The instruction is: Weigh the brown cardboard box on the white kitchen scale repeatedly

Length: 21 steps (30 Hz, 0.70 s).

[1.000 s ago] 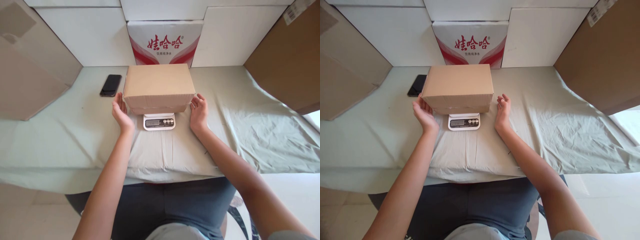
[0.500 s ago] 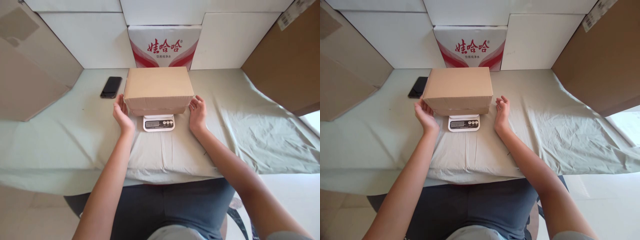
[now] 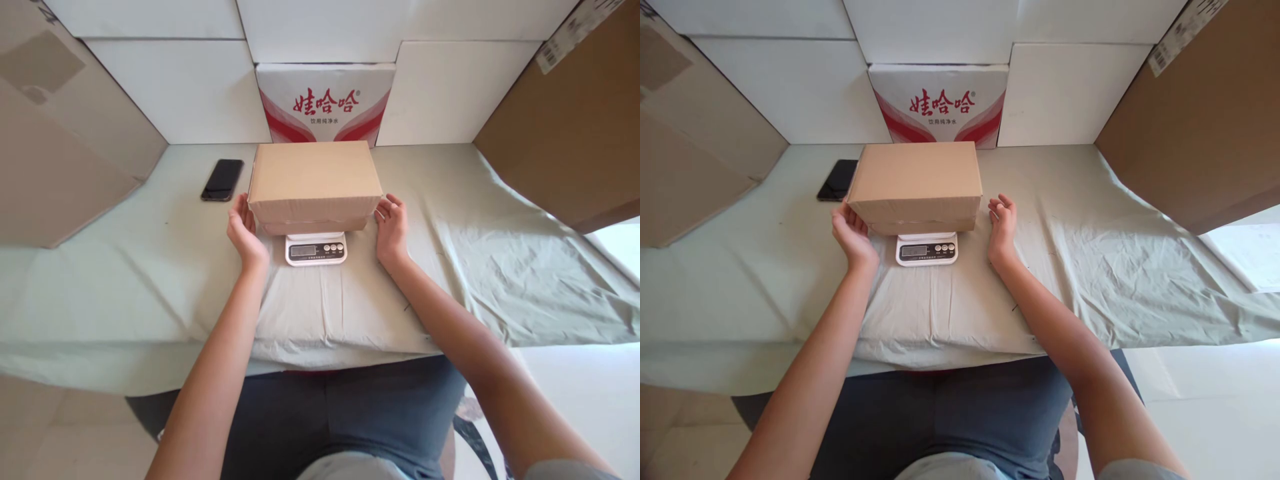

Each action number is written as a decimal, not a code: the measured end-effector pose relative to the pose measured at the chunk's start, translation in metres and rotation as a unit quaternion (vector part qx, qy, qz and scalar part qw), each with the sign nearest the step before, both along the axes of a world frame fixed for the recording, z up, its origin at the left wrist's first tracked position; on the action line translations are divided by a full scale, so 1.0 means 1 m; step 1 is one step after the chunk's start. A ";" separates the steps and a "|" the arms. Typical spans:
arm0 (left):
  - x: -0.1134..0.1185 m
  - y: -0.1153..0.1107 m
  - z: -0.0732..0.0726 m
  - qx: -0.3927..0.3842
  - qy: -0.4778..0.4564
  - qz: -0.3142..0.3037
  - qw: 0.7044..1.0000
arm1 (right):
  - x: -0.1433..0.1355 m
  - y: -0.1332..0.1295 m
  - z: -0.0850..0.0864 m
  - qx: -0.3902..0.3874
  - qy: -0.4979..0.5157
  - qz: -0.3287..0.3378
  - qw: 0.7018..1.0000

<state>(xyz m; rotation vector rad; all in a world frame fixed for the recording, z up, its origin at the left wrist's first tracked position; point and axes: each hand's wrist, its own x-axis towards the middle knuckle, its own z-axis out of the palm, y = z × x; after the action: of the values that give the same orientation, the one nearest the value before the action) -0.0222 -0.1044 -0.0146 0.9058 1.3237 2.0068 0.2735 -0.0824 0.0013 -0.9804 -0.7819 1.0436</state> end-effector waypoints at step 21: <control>0.012 -0.003 0.010 -0.007 -0.033 0.006 0.999 | -0.001 -0.001 0.005 -0.009 0.013 -0.007 1.000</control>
<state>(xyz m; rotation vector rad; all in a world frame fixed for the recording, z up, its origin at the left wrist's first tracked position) -0.0106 -0.1071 -0.0045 0.8195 1.3072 2.0161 0.2723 -0.0834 0.0066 -0.9848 -0.7445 1.0518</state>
